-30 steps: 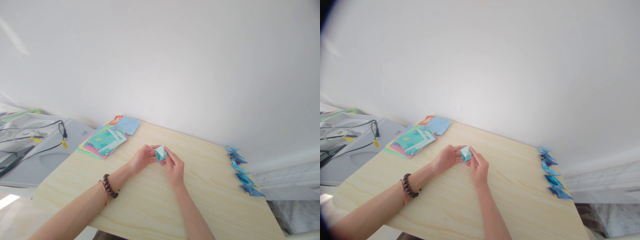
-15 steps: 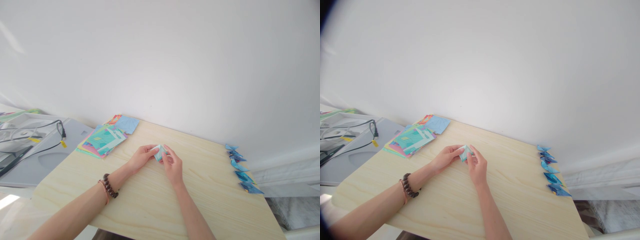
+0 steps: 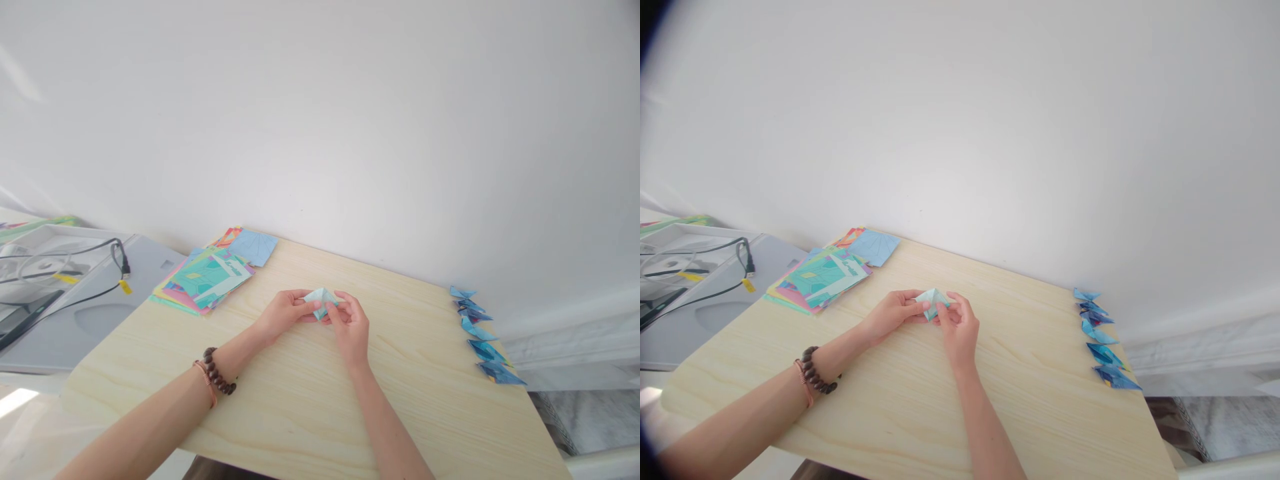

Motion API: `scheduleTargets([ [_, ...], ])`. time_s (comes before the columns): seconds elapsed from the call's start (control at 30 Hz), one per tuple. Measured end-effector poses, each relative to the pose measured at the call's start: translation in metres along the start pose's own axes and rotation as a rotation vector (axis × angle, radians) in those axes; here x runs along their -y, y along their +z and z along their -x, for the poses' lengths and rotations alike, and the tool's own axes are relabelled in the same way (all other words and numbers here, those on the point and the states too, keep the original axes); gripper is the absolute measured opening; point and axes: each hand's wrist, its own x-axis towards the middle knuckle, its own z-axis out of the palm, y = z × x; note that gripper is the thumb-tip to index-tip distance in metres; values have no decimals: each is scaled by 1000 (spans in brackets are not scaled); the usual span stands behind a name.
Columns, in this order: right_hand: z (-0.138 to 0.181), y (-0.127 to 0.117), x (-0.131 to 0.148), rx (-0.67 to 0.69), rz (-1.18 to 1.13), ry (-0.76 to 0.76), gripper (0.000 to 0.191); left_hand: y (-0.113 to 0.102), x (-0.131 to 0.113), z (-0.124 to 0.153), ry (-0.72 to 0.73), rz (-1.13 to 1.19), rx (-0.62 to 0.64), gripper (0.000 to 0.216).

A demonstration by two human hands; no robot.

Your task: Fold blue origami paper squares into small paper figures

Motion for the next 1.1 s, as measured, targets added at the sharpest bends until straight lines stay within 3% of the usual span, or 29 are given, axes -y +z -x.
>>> scheduleTargets([
  [0.33, 0, 1, 1, 10, 3, 26, 36, -1, 3, -1, -15, -51, -70, 44],
  [0.53, -2, -2, 1, 9, -6, 42, 36, -2, 4, -1, -4, -60, -45, 43],
  [0.9, -4, -7, -4, 36, 34, 58, 33, -7, 5, -5, 127, -179, -71, 36],
  [1.1, -5, -9, -1, 17, 12, 78, 32, -13, 3, -4, 77, -181, -53, 38],
])
